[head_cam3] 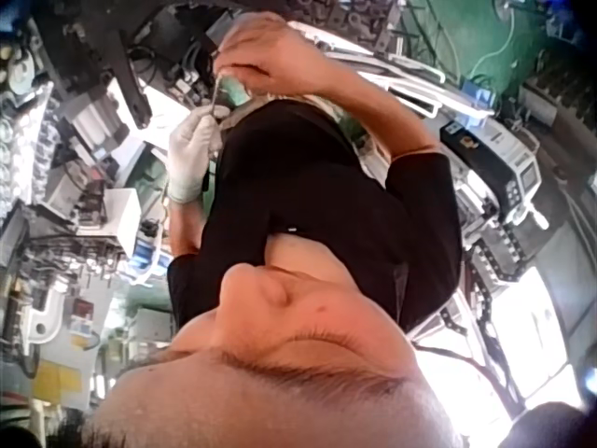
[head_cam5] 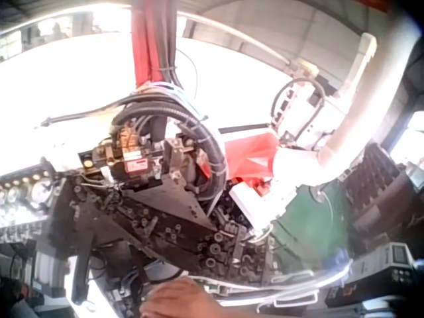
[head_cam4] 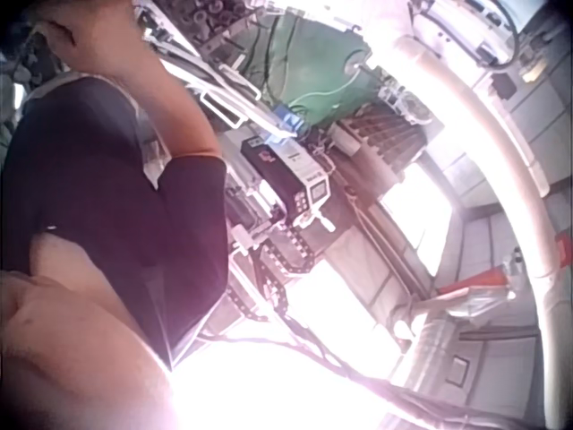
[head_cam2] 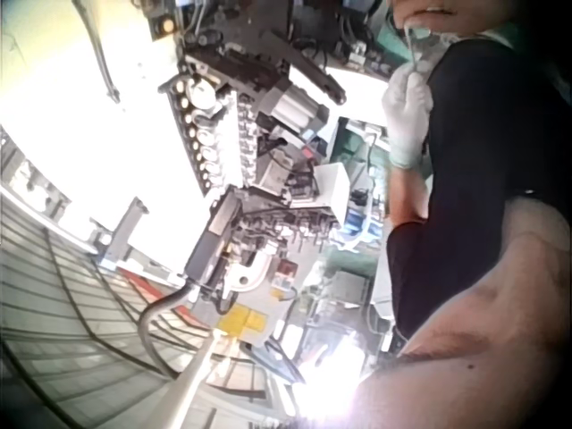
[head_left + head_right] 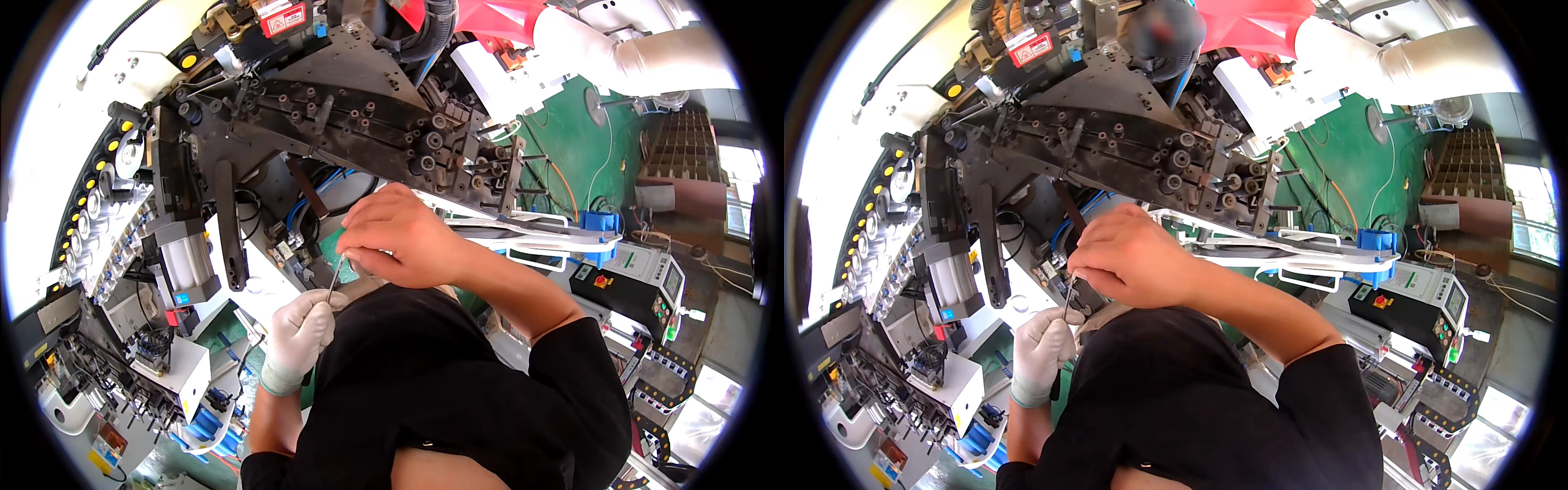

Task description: The person uses a thin metal rod and a screwdriver to work on a wood furniture edge-banding machine, cleaning components and tightening screws within the machine's internal mechanism.

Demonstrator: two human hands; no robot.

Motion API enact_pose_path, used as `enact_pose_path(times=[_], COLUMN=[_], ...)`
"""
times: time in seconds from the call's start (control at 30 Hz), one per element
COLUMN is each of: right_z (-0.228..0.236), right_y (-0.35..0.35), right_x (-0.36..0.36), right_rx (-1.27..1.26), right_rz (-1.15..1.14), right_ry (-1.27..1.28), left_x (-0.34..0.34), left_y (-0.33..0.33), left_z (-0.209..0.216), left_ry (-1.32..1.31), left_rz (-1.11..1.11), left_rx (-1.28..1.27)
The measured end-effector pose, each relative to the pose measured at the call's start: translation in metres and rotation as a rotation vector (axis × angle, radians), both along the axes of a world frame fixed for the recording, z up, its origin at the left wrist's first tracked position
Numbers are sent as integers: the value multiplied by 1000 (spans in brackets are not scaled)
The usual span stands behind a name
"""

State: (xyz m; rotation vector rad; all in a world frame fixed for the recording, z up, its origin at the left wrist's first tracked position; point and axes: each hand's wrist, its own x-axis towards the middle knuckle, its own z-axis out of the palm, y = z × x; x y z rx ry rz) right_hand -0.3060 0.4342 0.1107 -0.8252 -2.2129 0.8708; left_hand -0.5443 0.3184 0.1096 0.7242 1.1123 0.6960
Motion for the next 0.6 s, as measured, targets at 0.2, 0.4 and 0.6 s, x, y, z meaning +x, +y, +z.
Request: enact_pose_path(times=[0.2,0.4,0.6], right_z=[-19,-28,-123], right_y=[-10,-15,-6], right_x=[-7,-17,32], right_rx=[-2,-132,-1068], right_rz=[-78,-199,-349], right_ry=[18,-72,126], left_x=[6,20,-9], left_y=[-7,-8,-12], left_z=[2,1,12], left_ry=[123,325,337], left_rz=[44,93,498], left_rx=[-4,125,304])
